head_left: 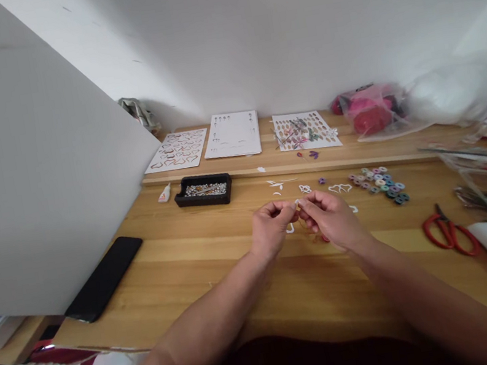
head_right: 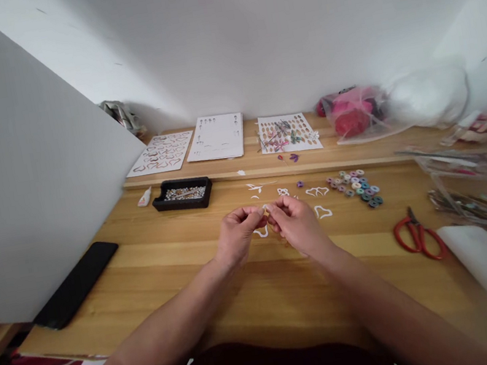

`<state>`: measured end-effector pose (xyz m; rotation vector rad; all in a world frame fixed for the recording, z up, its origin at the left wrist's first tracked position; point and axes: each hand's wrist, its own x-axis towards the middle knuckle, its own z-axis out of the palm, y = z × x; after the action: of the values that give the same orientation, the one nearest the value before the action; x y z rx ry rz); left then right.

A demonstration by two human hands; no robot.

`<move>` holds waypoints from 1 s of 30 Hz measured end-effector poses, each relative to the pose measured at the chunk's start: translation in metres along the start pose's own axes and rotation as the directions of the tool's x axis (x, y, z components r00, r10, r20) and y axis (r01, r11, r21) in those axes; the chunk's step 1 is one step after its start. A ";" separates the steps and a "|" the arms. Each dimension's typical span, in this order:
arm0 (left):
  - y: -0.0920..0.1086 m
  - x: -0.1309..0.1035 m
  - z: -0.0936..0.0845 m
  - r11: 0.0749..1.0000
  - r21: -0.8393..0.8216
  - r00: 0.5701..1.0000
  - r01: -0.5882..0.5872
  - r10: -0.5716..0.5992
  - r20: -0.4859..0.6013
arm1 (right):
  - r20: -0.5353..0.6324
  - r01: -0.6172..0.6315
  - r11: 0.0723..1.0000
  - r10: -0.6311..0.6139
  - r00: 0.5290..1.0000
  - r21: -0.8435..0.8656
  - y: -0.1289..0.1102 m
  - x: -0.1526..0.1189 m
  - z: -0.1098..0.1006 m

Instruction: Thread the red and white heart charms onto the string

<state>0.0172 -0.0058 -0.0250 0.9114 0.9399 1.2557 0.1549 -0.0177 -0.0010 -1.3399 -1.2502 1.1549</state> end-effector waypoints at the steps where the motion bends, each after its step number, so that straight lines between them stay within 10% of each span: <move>1: 0.000 0.000 0.000 1.000 -0.008 1.000 0.003 -0.003 -0.005 | -0.019 0.011 1.000 -0.012 1.000 -0.023 0.001 0.000 0.001; 16: 0.011 0.004 0.000 0.991 -0.134 0.997 0.001 -0.012 -0.079 | 0.005 0.037 0.998 -0.037 0.999 0.053 0.003 -0.009 0.007; 30: 0.019 0.002 0.002 0.973 -0.230 0.994 0.022 -0.045 -0.095 | 0.071 0.240 0.936 -0.230 0.971 -0.258 0.001 -0.027 0.015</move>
<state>0.0128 -0.0021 -0.0072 0.6543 0.8642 1.3588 0.1391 -0.0447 -0.0026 -1.3194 -1.5911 0.8714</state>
